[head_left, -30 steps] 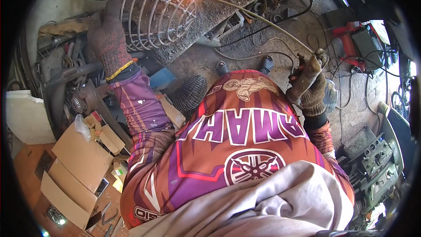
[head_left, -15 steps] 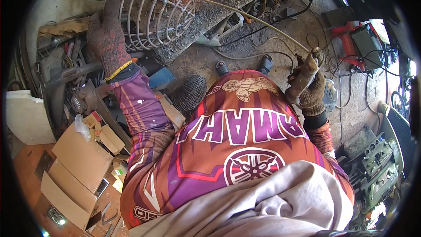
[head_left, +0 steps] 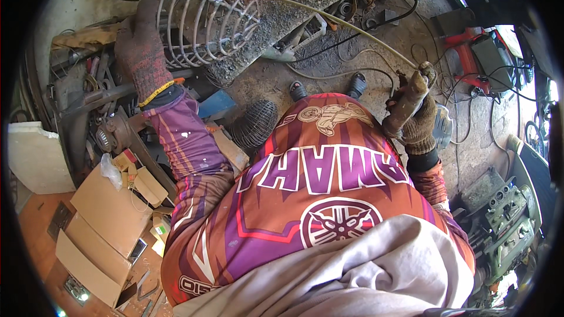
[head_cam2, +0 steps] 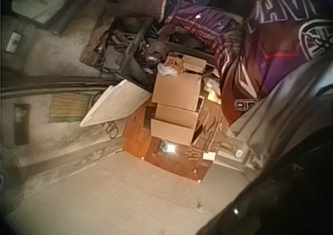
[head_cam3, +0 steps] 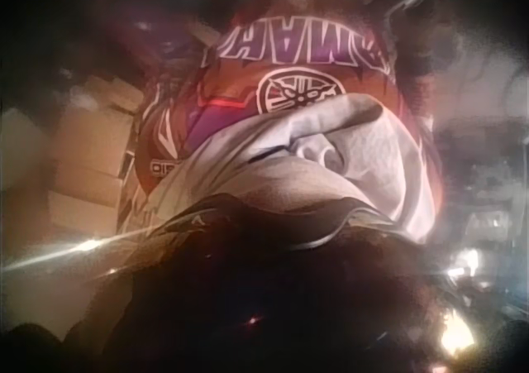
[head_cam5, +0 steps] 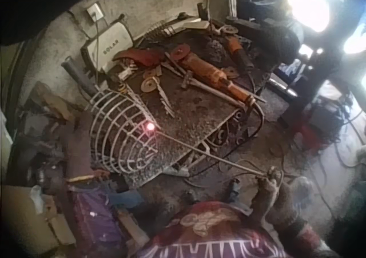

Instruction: The person welds metal rods onto a circular metal frame using a welding torch.

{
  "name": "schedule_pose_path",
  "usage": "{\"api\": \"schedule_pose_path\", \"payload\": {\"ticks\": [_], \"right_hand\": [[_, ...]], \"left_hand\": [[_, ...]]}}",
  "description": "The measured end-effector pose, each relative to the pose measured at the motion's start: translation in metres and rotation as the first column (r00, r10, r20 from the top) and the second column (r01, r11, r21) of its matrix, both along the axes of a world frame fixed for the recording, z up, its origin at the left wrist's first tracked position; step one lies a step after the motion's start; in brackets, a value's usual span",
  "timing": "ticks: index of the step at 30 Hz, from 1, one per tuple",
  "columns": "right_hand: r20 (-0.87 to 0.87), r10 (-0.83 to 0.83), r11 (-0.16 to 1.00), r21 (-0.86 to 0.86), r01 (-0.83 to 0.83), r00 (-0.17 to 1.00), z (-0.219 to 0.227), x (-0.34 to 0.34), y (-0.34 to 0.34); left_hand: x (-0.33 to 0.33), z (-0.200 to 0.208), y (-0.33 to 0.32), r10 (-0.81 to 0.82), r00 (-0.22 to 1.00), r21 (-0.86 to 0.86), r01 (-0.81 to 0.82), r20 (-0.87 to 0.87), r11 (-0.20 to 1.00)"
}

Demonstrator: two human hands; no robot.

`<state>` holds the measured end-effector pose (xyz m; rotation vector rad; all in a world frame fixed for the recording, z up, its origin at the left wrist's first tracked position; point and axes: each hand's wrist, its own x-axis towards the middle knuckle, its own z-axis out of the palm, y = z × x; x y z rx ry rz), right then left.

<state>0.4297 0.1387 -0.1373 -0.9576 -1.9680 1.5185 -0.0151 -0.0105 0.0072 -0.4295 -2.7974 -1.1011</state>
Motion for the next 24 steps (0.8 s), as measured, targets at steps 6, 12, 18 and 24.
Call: {"api": "schedule_pose_path", "payload": {"ticks": [6, 12, 18, 24], "right_hand": [[-0.116, -0.059, 0.964, -0.264, 0.027, 0.992, -0.007, 0.003, 0.004], [-0.101, 0.012, 0.966, -0.256, -0.037, 0.995, -0.019, 0.009, 0.008], [-0.083, 0.006, 0.961, -0.277, -0.029, 0.996, -0.012, 0.005, 0.009], [-0.09, 0.05, 0.986, -0.155, -0.063, 0.995, 0.002, -0.002, 0.009]], "left_hand": [[-0.016, -0.014, -0.011, 0.019, 0.997, 0.307, -0.039, 0.068, 0.951], [-0.019, -0.011, -0.012, 0.099, 0.99, 0.226, -0.12, 0.102, 0.967], [-0.024, -0.014, -0.01, -0.017, 0.984, 0.332, -0.044, 0.179, 0.942], [-0.017, -0.016, -0.004, 0.018, 0.982, 0.29, -0.072, 0.186, 0.954]]}}
